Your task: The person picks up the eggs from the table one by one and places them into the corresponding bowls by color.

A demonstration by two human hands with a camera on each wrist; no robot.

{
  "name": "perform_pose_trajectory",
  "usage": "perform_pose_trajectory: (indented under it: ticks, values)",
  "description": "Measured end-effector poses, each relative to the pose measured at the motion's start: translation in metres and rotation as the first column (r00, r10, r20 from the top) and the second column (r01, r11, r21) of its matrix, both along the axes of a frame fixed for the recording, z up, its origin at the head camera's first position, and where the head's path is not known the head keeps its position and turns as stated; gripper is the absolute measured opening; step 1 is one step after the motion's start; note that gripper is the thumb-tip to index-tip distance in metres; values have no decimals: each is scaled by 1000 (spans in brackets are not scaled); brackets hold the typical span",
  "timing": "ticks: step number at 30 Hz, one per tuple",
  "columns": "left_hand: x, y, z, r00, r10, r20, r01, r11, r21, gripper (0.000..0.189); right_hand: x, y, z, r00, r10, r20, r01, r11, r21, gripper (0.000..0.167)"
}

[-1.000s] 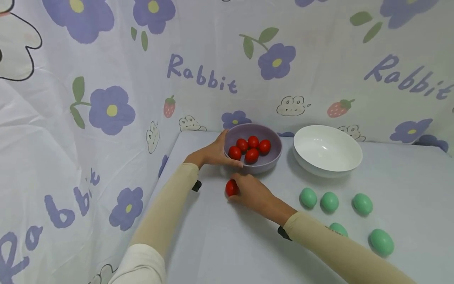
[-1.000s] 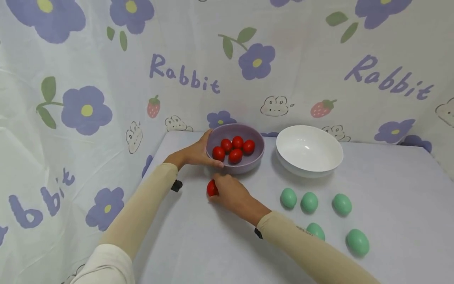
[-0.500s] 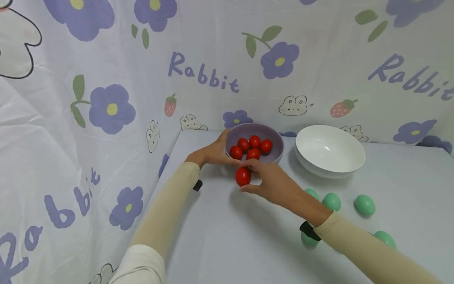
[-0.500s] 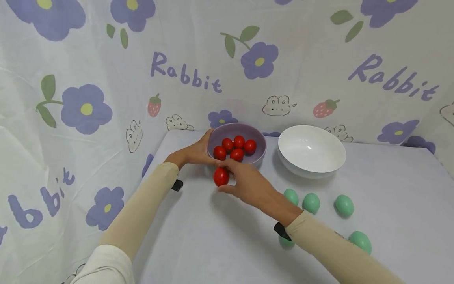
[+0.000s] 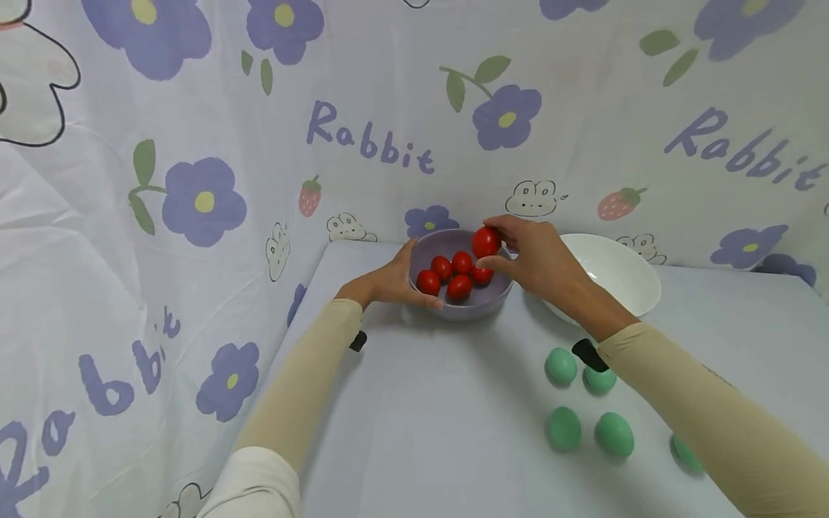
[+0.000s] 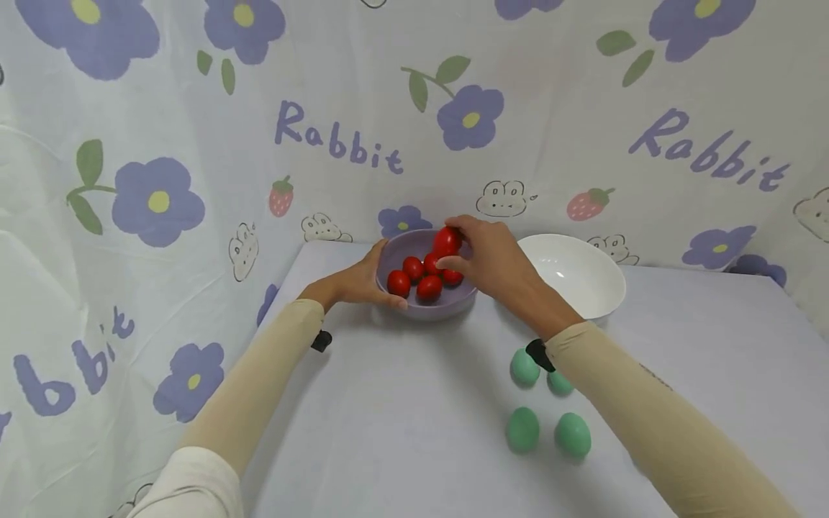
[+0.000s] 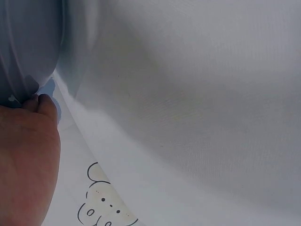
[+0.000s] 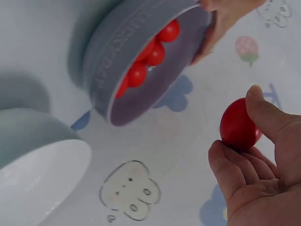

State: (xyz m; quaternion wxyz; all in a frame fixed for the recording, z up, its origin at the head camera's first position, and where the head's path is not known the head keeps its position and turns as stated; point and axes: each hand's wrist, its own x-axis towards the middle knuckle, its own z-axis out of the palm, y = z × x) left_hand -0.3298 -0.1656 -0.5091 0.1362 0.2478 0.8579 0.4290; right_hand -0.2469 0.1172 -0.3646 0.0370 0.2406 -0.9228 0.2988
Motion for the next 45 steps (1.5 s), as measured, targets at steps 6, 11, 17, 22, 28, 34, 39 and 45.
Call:
perform_pose_trajectory:
  ticks: [6,11,17,22,28,34,39,45]
  values:
    - [0,-4,0,1000,-13,-1,13,1000,9,131,-30,-5,-31,999,-37,25,34,995,92,63]
    - [2,-4,1,1000,1,16,-1,1000,-8,136,-42,-13,-58,999,10,35,-19,964,265,59]
    - [4,-2,3,999,22,27,-21,1000,-19,139,-46,-19,-76,998,37,58,-56,920,389,55]
    - [2,0,3,999,-27,-16,28,998,55,131,-46,-22,-79,998,52,46,-67,903,424,57]
    - [1,-2,0,1000,-11,17,10,998,57,132,-51,-29,-81,992,123,25,-120,868,481,43]
    - [3,-4,0,1000,2,16,-2,1000,5,132,-54,-36,-86,988,151,-14,-119,832,542,37]
    - [3,-5,-1,1000,12,11,-12,1000,-23,133,-56,-40,-87,985,169,-30,-121,808,577,33]
    - [0,-4,-1,1000,-7,10,7,1000,-9,132,-58,-43,-90,983,179,-45,-111,768,631,27]
